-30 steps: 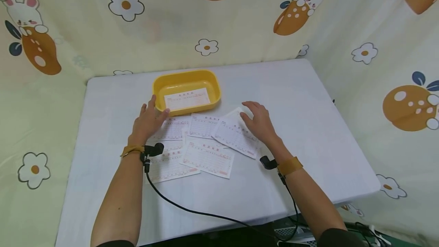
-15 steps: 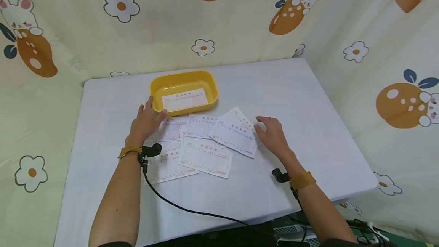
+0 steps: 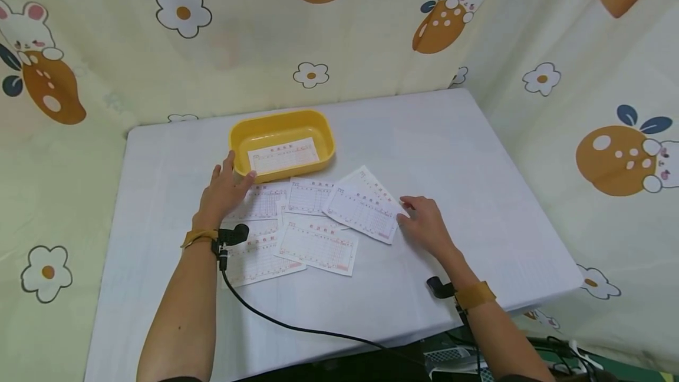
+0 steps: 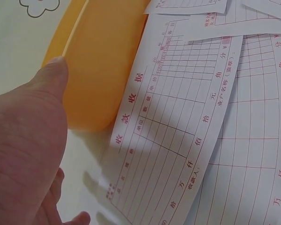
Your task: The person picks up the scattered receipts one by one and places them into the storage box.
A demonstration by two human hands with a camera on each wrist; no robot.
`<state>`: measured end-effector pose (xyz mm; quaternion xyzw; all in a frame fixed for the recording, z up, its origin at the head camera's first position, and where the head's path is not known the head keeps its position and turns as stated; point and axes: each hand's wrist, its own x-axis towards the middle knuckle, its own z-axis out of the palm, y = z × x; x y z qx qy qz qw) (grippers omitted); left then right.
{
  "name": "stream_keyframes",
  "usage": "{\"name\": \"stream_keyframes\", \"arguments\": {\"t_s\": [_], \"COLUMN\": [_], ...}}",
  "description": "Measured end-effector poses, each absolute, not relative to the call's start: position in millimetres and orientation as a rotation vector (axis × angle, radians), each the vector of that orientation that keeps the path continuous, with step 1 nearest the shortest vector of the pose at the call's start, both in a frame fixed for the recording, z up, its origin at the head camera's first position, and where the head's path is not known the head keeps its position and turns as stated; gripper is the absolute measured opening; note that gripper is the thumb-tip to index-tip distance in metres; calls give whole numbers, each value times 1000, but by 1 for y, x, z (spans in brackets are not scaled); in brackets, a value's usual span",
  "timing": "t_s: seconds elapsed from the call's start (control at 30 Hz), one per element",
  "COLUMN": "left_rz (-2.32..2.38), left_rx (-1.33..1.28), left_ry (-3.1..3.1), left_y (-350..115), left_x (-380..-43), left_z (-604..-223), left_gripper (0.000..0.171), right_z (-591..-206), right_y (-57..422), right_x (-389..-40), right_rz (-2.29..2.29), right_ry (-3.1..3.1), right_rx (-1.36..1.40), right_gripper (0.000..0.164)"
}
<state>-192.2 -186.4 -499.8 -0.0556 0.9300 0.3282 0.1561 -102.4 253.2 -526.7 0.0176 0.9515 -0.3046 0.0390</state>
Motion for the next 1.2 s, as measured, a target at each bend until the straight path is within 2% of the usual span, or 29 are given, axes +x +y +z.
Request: {"name": "stream_keyframes", "arguments": {"t_s": [0.27,1.2], "left_rz": [959,957], "left_rx": [-164,-163], "left_ry": [2650,2669], "left_y": [-185,-186], "left_x": [-192,-191], "left_z": [-502,-502], "left_gripper": [91,90], "right_z": [-535,-551], "right_y": [253,250], "right_x": [-101,-105], "right_rz": [-923,-976], "right_ry": [2922,2957], "right_rx": [73,16], "right_gripper": [46,27]}}
